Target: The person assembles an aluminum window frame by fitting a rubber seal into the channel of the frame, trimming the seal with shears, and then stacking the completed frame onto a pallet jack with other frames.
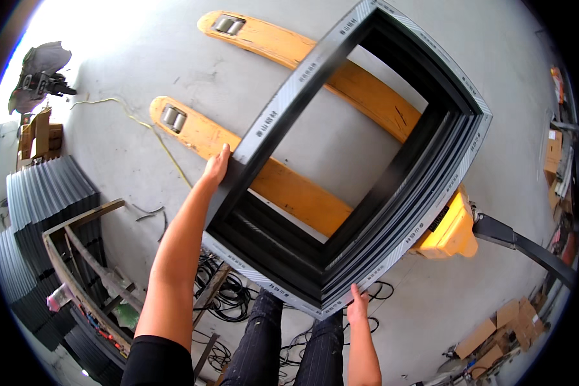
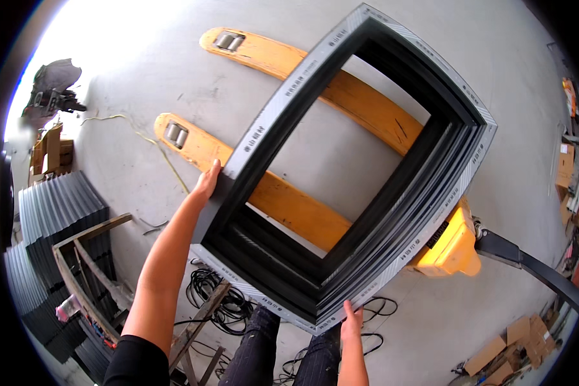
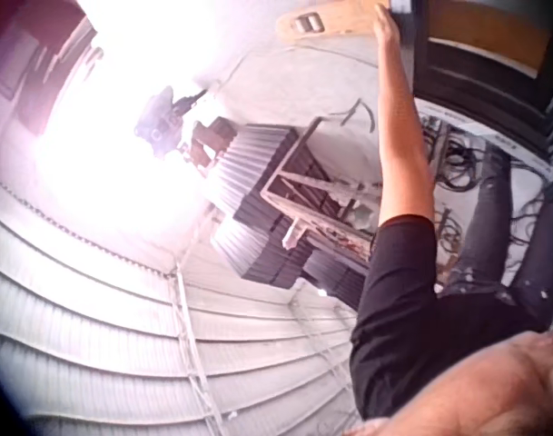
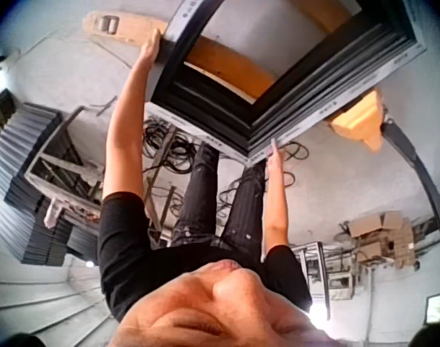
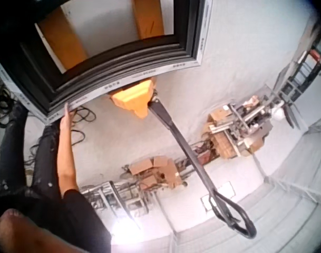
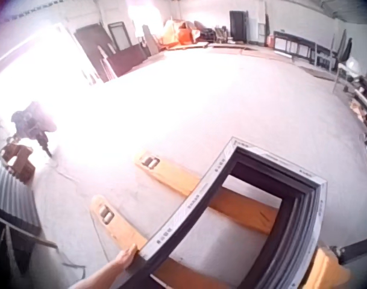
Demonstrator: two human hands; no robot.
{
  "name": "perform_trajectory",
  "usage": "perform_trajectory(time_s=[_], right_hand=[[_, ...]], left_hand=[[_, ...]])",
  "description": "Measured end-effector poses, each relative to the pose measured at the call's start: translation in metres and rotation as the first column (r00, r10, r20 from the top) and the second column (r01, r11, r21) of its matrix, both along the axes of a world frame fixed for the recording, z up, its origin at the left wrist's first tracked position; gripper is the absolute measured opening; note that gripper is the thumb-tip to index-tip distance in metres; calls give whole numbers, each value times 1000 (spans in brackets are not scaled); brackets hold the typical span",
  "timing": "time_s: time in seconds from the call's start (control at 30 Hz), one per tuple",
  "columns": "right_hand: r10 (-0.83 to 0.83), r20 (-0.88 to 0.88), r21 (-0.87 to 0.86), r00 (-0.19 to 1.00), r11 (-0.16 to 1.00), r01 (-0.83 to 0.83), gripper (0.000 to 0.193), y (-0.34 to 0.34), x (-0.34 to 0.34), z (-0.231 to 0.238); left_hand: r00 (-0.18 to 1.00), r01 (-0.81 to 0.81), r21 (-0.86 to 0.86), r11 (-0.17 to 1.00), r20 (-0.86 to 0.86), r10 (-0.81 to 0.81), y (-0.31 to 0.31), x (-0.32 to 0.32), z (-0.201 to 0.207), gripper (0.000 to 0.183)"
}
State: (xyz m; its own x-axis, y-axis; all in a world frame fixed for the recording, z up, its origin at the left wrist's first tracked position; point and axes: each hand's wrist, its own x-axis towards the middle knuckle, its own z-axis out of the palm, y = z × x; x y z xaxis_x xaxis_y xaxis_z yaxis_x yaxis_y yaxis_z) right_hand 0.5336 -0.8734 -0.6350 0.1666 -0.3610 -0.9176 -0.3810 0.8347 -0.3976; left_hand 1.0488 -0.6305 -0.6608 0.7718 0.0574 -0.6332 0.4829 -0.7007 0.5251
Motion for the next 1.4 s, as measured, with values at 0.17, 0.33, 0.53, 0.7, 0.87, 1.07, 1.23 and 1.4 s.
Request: perform_trajectory(time_s=[0.17,0.33,0.53,0.7,0.87,1.07,1.23,1.4], right_hand=[[-97,-77,36,992,994,100,85,16,-36,-26],[-161,30,132,987,979,156,83,19,-22,-22],[-187,46,145,981,973,179,80,18,-16,-16],[-170,-4,139,985,976,169,80,18,-15,-15],[-183,39,167,982,970,174,80,15,-19,-24],[-206,107,194,973,964,183,82,6,-17,-5],[-191,74,107,979,977,183,73,16,-1,0],[-250,-35,149,968,956,252,66,9,-12,-17]], left_hand=[[985,106,50,993,-141,-98,-16,20,-26,64],[941,-15,-67,998,-338,-9,4,32,-36,51],[946,-47,-25,999,-324,37,0,31,-37,50],[915,-89,-46,995,-398,64,-4,31,-34,51],[871,-200,-155,968,-481,103,2,30,-30,53],[807,-313,-404,860,-590,16,-23,31,53,51],[820,-298,-256,920,-562,110,-6,41,44,51],[869,-183,-194,964,-490,67,-18,19,33,50]])
